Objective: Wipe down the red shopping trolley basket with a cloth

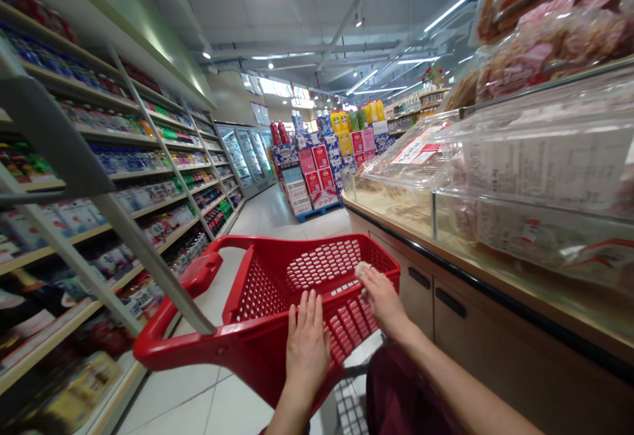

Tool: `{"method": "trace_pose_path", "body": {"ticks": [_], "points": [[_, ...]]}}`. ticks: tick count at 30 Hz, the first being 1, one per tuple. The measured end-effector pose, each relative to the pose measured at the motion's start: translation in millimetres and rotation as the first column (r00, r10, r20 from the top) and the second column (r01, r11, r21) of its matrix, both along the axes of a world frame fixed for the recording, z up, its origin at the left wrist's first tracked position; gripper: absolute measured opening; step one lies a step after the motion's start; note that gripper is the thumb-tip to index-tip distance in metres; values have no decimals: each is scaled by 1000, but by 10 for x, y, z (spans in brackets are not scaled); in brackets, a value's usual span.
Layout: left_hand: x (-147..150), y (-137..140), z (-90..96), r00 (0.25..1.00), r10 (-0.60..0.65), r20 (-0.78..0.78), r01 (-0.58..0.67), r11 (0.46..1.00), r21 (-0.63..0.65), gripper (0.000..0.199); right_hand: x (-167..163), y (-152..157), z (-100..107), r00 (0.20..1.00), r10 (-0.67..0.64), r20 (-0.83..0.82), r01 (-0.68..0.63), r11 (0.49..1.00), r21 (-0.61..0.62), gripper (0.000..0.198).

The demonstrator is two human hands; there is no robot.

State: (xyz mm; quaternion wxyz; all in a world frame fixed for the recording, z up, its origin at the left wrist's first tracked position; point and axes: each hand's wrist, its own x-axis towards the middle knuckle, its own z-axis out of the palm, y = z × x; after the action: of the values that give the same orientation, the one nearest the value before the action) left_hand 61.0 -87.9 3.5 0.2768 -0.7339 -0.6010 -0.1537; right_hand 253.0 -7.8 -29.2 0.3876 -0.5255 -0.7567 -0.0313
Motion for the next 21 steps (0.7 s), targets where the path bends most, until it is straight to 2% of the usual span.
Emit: {"method": "trace_pose_path", "body": {"ticks": [2,4,5,8,10,12,14,15,17,19,21], "points": [[11,-5,-5,1000,1,-3,-1,1000,-7,52,118,55,-7,988,-145,-55,142,988,-57,47],[22,-9,-6,1000,11,-2,-11,1000,-16,52,149,78,-23,976,-203,-83,198,978,-63,47],[26,-10,-3,1000,16,-1,-16,1000,-22,53,116,68,-33,980,-178,-84,175,984,-39,49],[22,-13,10,1000,21,-4,-21,999,-41,53,-31,12,-40,1000,12,-27,-11,999,52,54],[9,-18,17,1000,15,-6,-15,999,-40,52,4,17,-27,999,33,1,-33,999,28,52],[-2,-22,17,1000,4,-5,-4,1000,-28,51,169,70,-16,995,-102,-17,101,993,-58,47],[-6,-19,12,1000,1,0,-1,1000,-17,51,325,124,-15,966,-256,-48,248,960,-131,45],[-5,-16,9,1000,4,3,-4,1000,-15,51,349,132,-19,958,-282,-61,272,953,-136,45],[0,-7,5,1000,9,6,-9,1000,-17,52,256,97,-30,974,-213,-78,207,975,-79,47],[3,-1,6,1000,12,6,-12,1000,-20,53,61,25,-38,998,-38,-59,40,999,22,50],[2,0,8,1000,9,-1,-9,1000,-28,53,-60,-18,-36,996,90,-28,-88,993,74,52]]}}
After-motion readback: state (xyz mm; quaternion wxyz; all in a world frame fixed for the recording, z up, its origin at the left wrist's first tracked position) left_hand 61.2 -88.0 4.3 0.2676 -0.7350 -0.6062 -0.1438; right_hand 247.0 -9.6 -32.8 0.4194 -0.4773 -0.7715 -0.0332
